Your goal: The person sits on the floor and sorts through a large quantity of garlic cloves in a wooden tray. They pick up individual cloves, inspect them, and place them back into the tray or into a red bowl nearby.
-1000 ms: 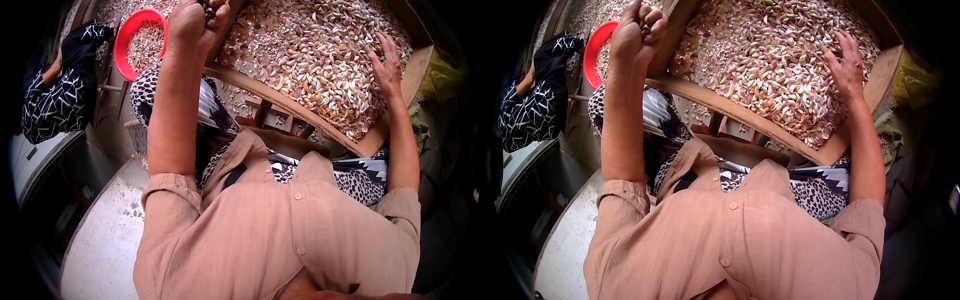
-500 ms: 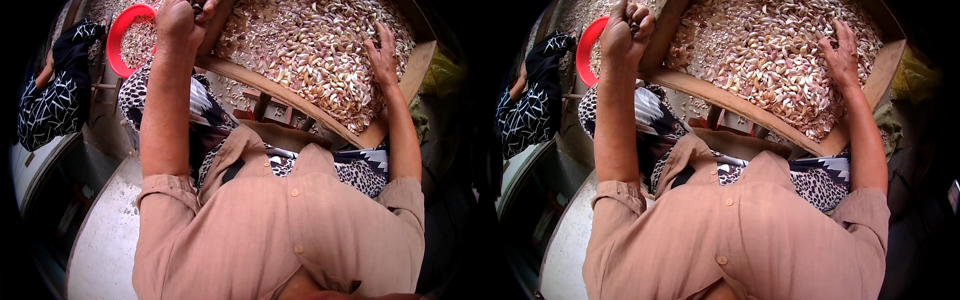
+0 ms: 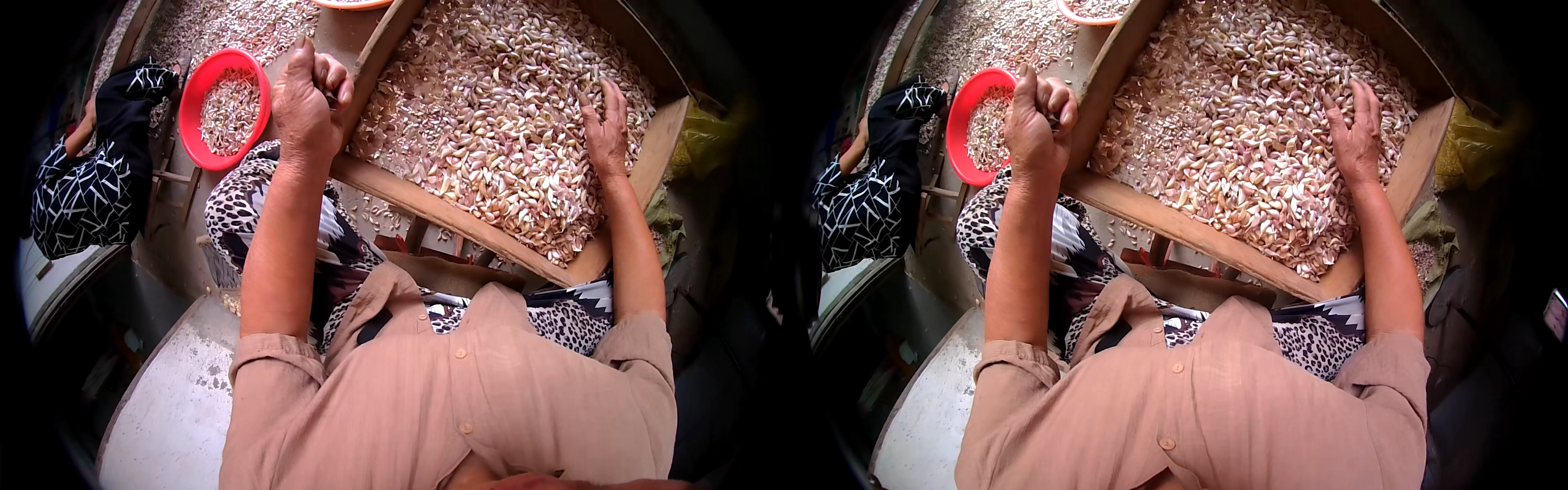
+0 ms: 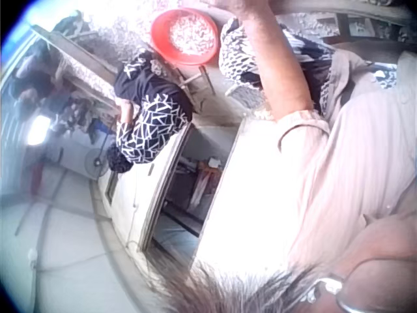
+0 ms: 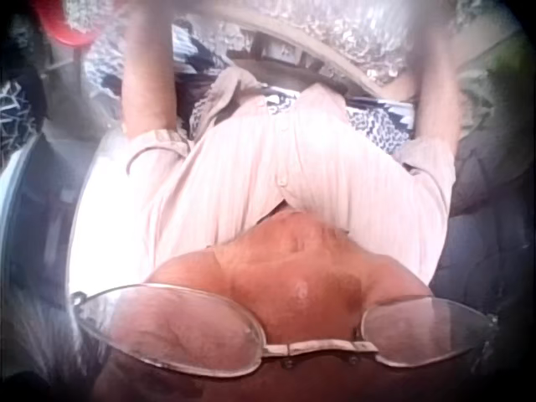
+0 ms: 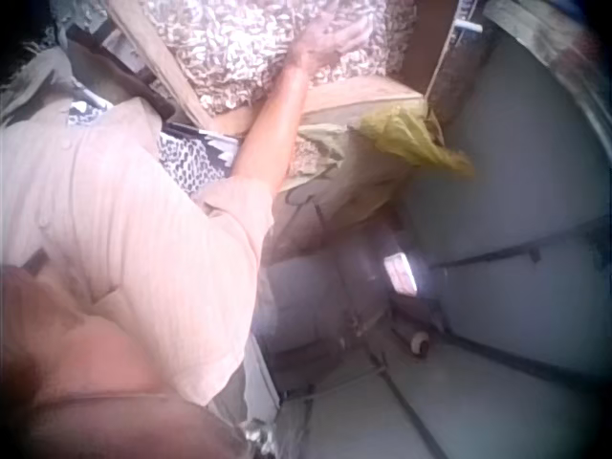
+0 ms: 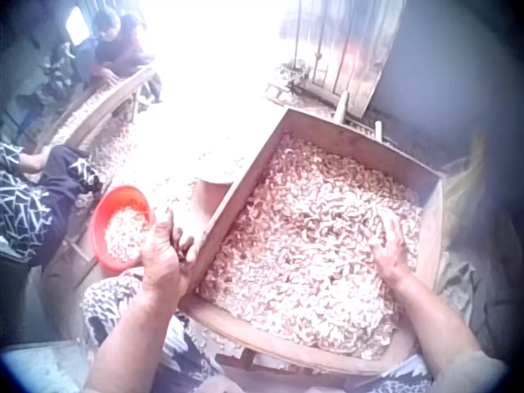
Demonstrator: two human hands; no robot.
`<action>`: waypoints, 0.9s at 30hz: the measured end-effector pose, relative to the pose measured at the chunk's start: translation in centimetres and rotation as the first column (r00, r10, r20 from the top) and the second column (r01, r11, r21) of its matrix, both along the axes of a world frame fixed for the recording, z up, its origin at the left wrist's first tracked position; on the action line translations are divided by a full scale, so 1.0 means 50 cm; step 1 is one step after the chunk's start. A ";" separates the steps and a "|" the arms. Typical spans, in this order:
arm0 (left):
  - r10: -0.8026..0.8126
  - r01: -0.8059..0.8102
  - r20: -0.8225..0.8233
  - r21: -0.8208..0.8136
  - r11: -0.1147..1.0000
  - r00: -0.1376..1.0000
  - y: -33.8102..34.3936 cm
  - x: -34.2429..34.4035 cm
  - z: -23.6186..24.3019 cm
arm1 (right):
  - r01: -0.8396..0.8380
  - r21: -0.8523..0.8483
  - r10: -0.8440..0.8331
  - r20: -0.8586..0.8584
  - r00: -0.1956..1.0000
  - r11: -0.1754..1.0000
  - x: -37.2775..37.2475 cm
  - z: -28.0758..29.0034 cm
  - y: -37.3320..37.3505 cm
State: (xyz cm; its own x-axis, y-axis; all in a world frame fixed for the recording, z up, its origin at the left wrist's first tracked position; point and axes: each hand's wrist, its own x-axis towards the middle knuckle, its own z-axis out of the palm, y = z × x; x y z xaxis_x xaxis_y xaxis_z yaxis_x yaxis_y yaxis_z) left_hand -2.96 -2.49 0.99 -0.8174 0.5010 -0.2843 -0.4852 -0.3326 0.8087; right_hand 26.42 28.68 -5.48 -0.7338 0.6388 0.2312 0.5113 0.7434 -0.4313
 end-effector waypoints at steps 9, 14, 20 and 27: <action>-0.015 0.012 0.021 0.148 0.989 1.000 -0.013 -0.013 -0.025 | 0.024 0.012 -0.024 -0.049 0.999 1.000 -0.005 -0.025 0.006; 0.015 -0.016 0.009 0.121 0.993 1.000 -0.012 -0.008 -0.024 | 0.031 0.013 -0.030 -0.061 0.998 0.999 -0.010 -0.036 0.018; 0.022 -0.017 -0.040 0.124 0.992 0.999 -0.003 -0.001 -0.021 | 0.038 0.079 -0.034 -0.054 0.998 0.996 -0.046 -0.053 0.006; 0.043 -0.039 -0.202 0.024 0.999 0.978 0.009 0.024 -0.010 | -0.249 0.090 0.257 -0.097 0.962 0.964 -0.178 0.041 -0.199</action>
